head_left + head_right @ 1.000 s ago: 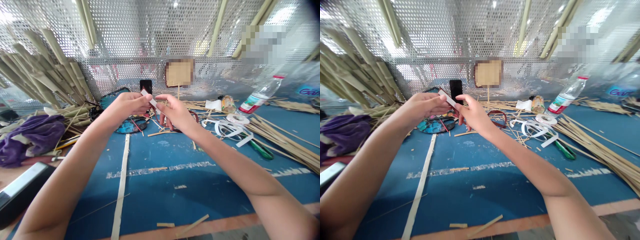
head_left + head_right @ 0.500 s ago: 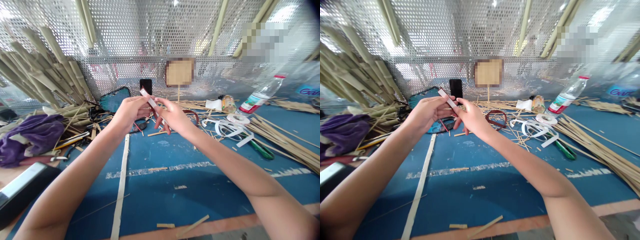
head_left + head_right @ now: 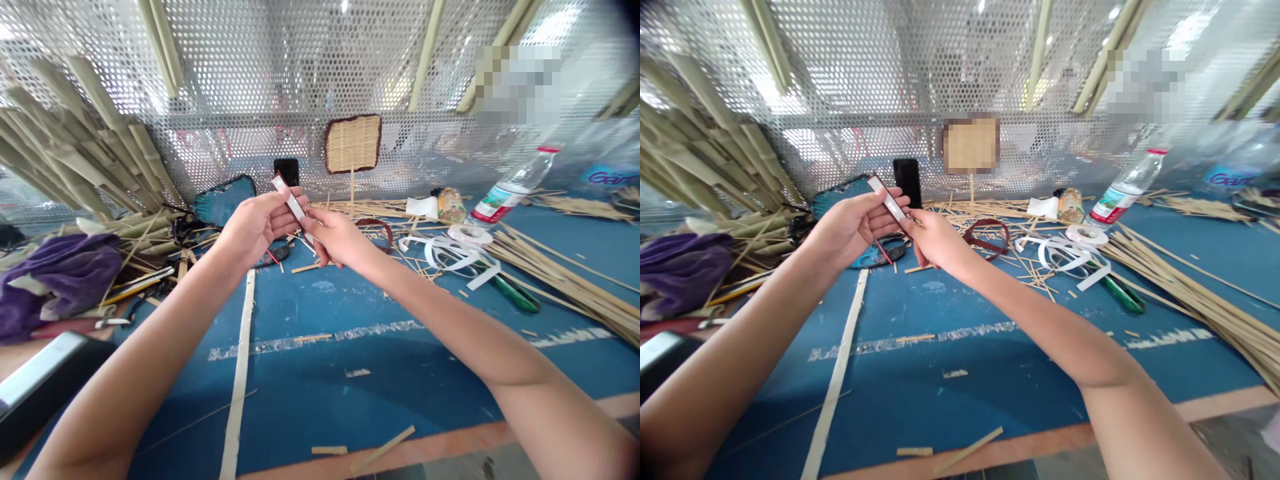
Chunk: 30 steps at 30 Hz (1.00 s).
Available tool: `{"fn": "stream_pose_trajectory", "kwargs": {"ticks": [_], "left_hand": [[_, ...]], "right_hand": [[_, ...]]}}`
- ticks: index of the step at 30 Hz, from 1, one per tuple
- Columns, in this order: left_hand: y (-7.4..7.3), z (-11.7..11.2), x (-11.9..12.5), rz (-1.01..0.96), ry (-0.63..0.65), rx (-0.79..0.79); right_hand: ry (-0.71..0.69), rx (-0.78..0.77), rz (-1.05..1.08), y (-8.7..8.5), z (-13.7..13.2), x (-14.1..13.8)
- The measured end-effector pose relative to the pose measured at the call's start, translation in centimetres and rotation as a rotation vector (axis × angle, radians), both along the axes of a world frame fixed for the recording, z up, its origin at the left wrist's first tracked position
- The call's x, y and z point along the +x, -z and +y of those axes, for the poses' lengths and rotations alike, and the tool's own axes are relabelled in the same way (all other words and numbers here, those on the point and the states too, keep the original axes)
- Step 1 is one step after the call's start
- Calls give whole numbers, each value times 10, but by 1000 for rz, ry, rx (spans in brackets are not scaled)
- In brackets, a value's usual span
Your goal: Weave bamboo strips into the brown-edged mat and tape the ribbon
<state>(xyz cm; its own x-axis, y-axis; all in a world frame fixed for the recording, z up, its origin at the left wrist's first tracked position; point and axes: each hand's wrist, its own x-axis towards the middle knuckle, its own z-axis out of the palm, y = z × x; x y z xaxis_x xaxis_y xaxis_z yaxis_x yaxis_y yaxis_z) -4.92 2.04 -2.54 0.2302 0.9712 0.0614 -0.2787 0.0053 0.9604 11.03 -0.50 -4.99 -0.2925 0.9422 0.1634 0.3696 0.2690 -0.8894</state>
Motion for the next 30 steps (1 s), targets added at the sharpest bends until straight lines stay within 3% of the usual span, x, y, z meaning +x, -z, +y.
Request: {"fn": "stream_pose_trajectory", "kwargs": {"ticks": [4, 9, 11, 15, 24, 30], "left_hand": [[-4, -6, 1, 29, -22, 4], [-3, -9, 0, 258, -189, 316], [0, -6, -1, 384, -222, 365], [4, 3, -2, 522, -156, 312], [-15, -6, -9, 434, -162, 176], [-12, -4, -9, 396, -104, 166]], "right_hand": [[73, 89, -20, 7, 4, -3], [56, 146, 62, 11, 6, -4], [31, 172, 62, 11, 5, -3], [-14, 206, 55, 11, 4, -2], [-68, -19, 111, 15, 9, -3], [-117, -95, 134, 24, 18, -3]]}}
